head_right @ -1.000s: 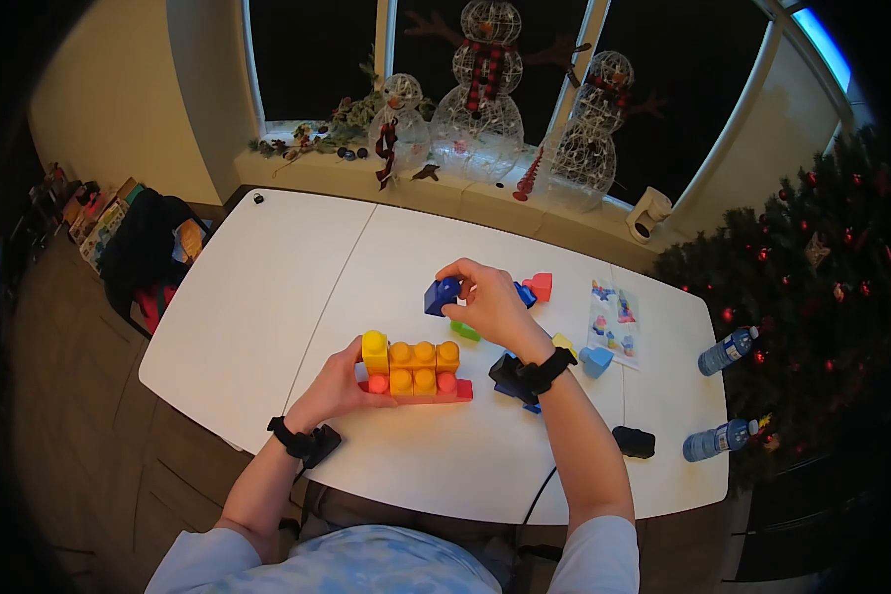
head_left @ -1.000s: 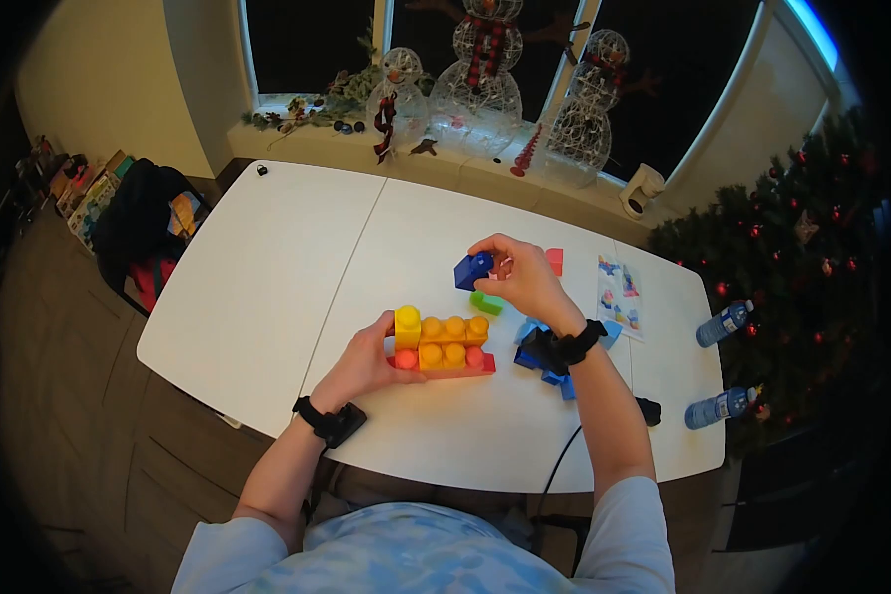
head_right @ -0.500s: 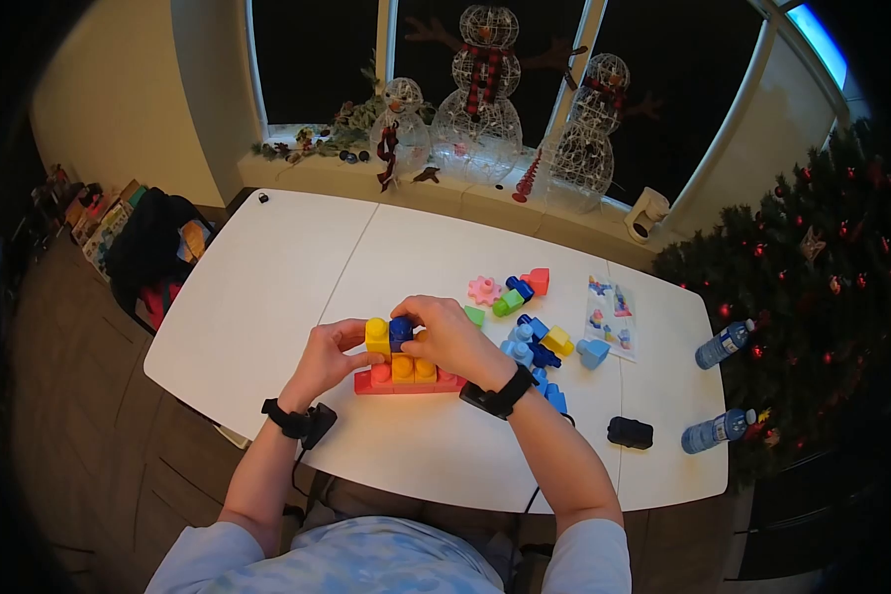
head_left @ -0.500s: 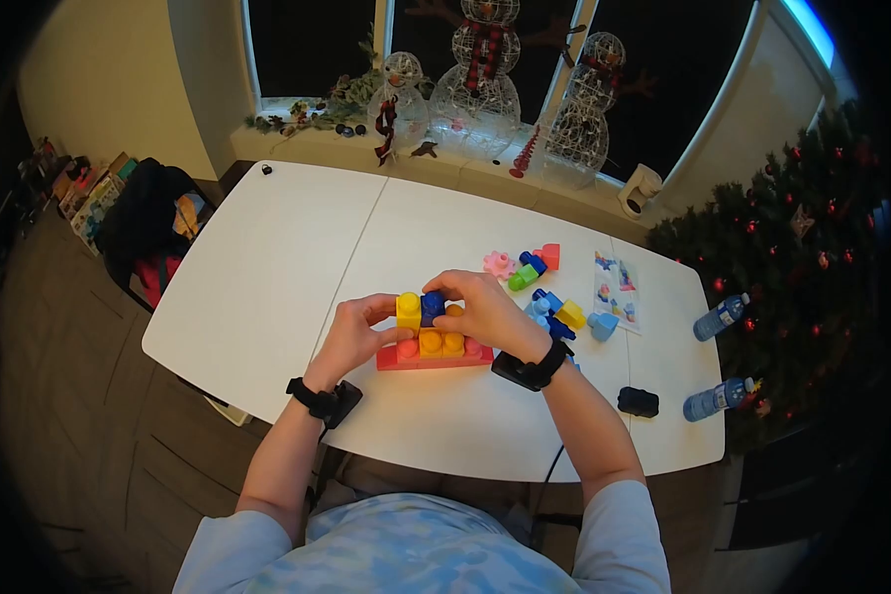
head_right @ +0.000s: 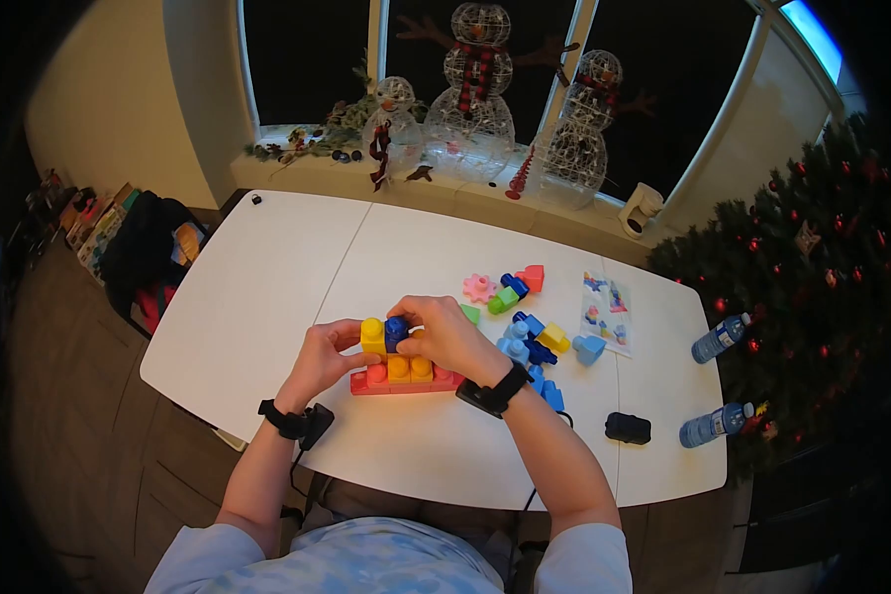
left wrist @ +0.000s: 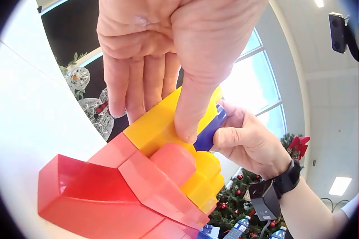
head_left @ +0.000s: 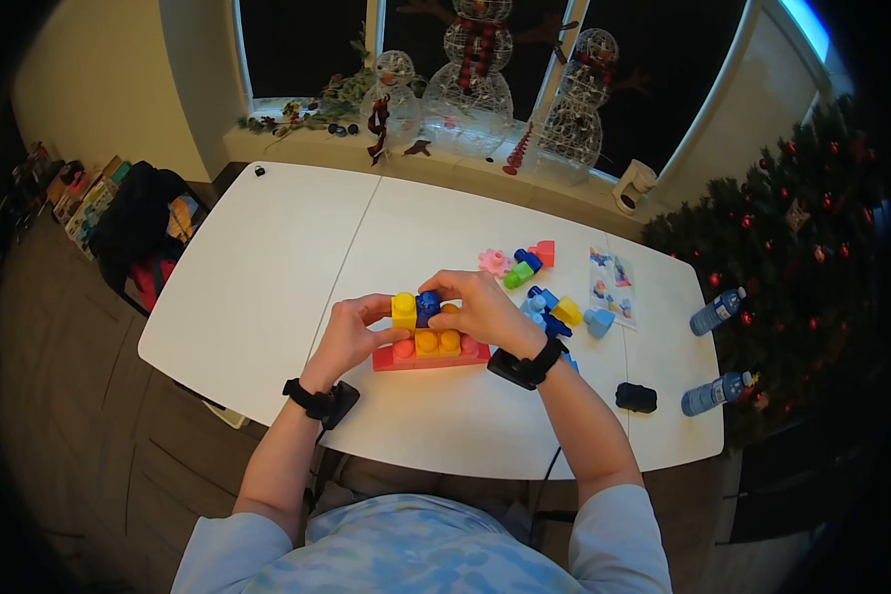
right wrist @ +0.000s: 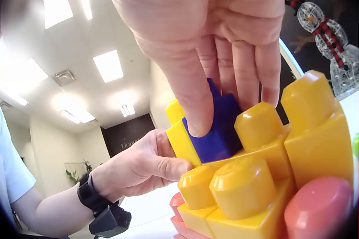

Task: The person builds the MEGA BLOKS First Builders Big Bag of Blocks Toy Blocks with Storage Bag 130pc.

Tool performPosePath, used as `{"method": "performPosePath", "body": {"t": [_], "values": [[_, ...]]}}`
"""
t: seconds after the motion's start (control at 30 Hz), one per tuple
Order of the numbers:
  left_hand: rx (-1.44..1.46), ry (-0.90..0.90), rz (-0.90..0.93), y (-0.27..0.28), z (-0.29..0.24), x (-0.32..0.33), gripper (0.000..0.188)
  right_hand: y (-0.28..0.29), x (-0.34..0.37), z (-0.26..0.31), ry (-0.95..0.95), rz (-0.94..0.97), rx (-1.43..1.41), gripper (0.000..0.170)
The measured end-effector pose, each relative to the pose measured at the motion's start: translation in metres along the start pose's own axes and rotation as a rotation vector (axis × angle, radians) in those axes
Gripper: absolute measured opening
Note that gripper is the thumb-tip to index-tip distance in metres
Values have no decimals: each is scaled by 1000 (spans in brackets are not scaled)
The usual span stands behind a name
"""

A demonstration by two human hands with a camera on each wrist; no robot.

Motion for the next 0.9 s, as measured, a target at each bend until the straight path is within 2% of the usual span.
{"method": "performPosePath", "body": {"t": [0.1,0.17,0.2,0.27,0.3,0.37,0.4,0.47,0.57,0.7,0.77,0.8,0.87,0.9], "values": [[-12,-2,-4,-2,-4,1,44,6,3,0,5,1,-25,39],[-24,-7,-24,-2,-2,0,43,22,7,5,99,-84,136,38],[-14,-10,-12,-2,-2,0,43,35,6,4,87,-89,146,38],[5,-18,-8,-2,-2,0,42,74,12,-3,-59,-342,-16,36],[14,-7,-14,-2,-3,0,41,87,21,-7,-69,-348,-1,36],[8,-10,-5,-2,0,-1,42,110,38,-25,-262,-373,270,32],[-11,-7,-7,-1,1,-2,42,113,47,-38,-265,-380,278,32],[-10,-11,-2,-1,-3,-3,42,105,70,-67,-240,-208,497,25],[-14,-12,-5,-1,-4,-2,41,101,92,-83,-273,-239,591,21],[6,13,-19,-1,-1,-1,41,105,106,-88,-309,-267,561,22],[-7,4,-20,-1,0,-2,41,96,111,-78,-454,-116,407,23],[-16,-4,-18,-1,1,-1,40,90,113,-74,-455,-115,405,23],[-6,-12,-14,-1,-1,-2,40,76,117,-66,-316,-83,591,26],[5,-21,-12,-1,-1,-2,40,71,121,-73,-268,-81,666,34]]}}
Point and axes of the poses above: each hand's wrist, its own x-axis away from the middle knuckle, its own y-axis out of the back of the hand, z = x × y, the point moved 2 cm from there along -x, towards the middle knuckle, and after that the axes turned 7 degrees about -z, right-handed, at the moved point
